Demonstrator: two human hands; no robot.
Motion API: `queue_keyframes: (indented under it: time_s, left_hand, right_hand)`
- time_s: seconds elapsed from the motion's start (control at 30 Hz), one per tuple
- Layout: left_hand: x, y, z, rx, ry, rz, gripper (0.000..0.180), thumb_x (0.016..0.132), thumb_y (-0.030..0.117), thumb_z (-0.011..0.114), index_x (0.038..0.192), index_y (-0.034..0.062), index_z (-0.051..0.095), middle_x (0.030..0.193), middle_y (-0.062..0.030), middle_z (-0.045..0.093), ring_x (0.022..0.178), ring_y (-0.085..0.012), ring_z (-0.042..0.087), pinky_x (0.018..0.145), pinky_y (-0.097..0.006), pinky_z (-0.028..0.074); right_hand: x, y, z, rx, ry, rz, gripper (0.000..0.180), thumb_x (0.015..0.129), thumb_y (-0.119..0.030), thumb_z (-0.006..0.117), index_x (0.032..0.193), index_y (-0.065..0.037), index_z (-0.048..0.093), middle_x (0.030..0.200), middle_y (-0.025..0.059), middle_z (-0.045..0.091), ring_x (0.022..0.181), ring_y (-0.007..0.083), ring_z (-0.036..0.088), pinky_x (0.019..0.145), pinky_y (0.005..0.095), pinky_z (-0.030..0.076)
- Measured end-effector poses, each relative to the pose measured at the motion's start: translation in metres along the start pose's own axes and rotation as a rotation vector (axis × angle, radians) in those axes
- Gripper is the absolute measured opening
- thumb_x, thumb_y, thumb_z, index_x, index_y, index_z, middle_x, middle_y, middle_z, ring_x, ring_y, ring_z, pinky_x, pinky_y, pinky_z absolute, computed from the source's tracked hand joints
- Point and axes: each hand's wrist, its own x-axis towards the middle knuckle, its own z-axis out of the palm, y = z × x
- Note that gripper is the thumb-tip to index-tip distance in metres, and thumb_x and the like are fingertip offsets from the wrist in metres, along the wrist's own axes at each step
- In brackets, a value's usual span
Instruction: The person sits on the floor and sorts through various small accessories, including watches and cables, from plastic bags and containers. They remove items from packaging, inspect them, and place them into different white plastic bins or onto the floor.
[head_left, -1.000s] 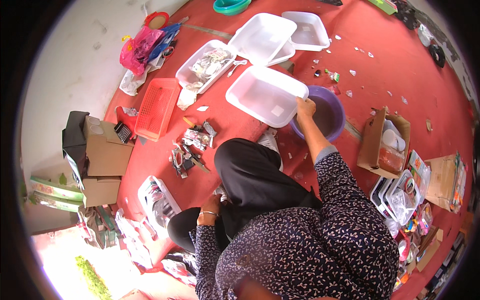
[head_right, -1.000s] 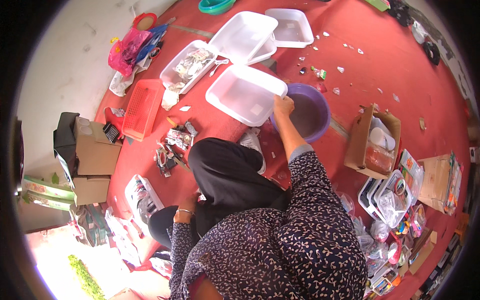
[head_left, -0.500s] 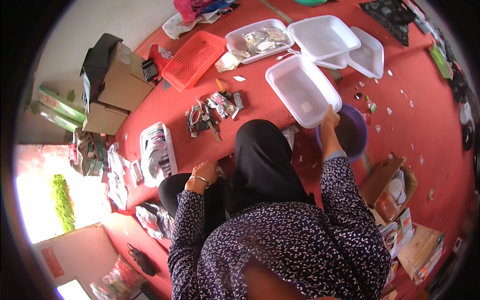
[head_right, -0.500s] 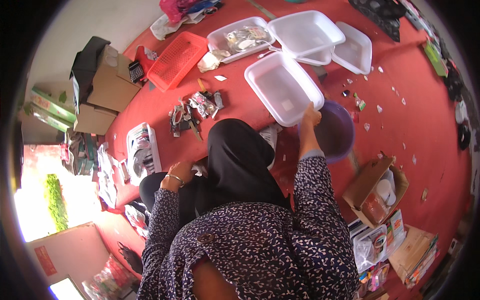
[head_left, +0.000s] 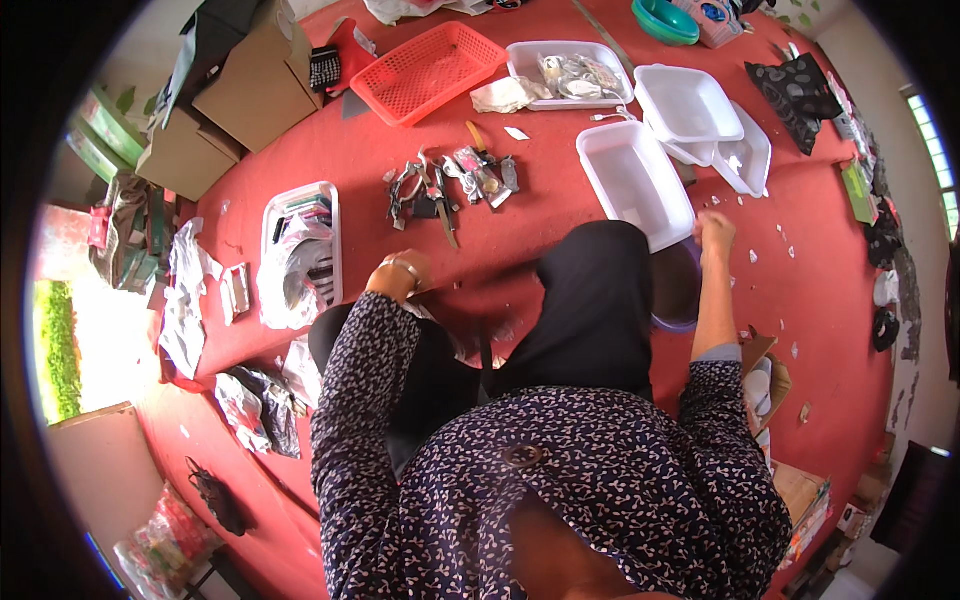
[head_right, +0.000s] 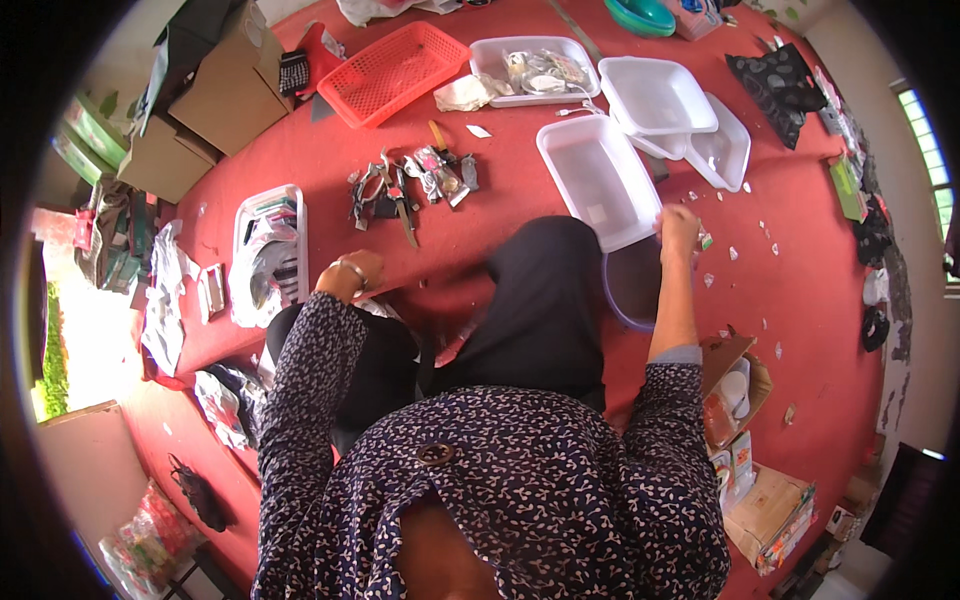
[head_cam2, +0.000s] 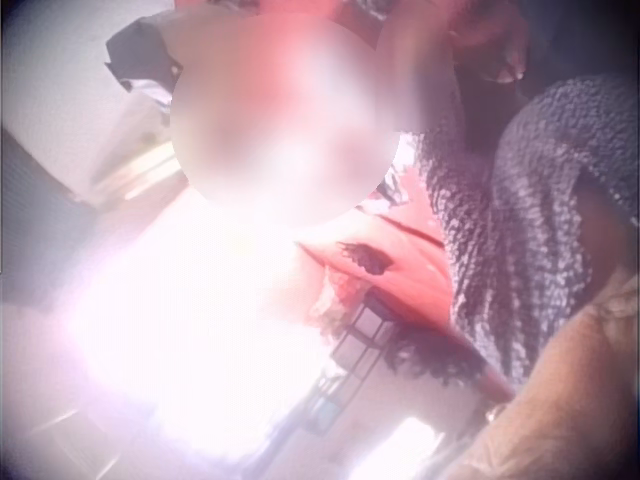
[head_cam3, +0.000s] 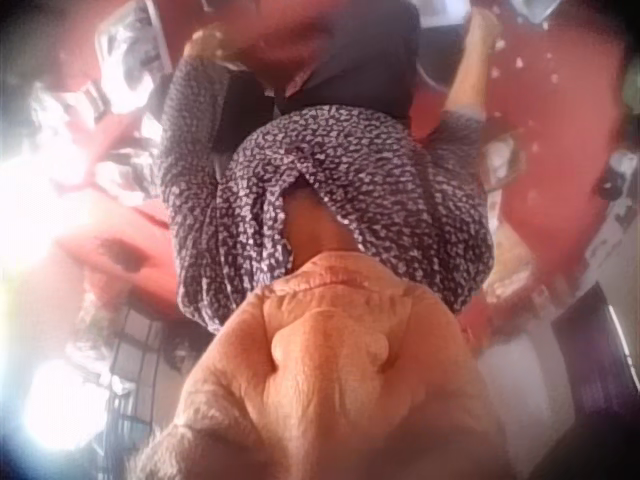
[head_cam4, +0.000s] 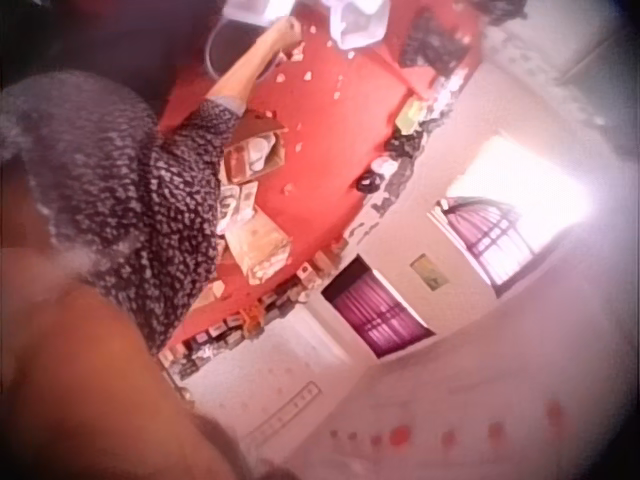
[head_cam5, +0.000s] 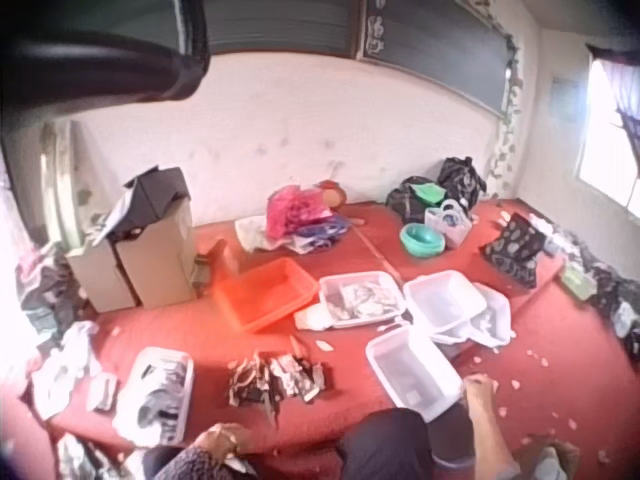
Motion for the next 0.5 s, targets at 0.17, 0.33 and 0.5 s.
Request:
queue_keyframes:
  time_s: [0.17,0.33,0.5]
  left_hand:
    - [0.002,0.031,-0.041,-0.092,0.194,0.028,0.026,0.074,0.019,0.050,0.092,0.0055,0.064,0.099,-0.0164,0.059,0.095,-0.0292,0.057,0.078,-0.036,0.045]
    - [0.007,0.046,-0.028,0.105,-0.049,0.118,0.023,0.074,0.013,0.054,0.094,0.0074,0.064,0.102,-0.0121,0.060,0.095,-0.0257,0.057,0.076,-0.034,0.047]
    - [0.006,0.049,0.000,0.064,0.053,0.288,0.019,0.073,0.012,0.052,0.085,0.0056,0.065,0.091,-0.0157,0.062,0.085,-0.0284,0.060,0.071,-0.037,0.049]
  right_hand:
    - [-0.031,-0.125,0.084,-0.101,-0.427,-0.224,0.016,0.079,-0.016,0.054,0.080,-0.002,0.060,0.064,0.0032,0.057,0.049,0.0087,0.051,0.043,0.0187,0.037]
    - [-0.048,-0.126,0.208,-0.409,-0.904,-0.258,0.016,0.078,-0.018,0.053,0.079,-0.005,0.062,0.067,0.0052,0.059,0.054,0.0105,0.054,0.047,0.0208,0.040]
    - [-0.066,-0.083,0.310,-0.842,-0.820,-0.996,0.016,0.070,-0.007,0.049,0.077,-0.011,0.063,0.077,0.0105,0.062,0.071,0.0299,0.060,0.061,0.0394,0.046]
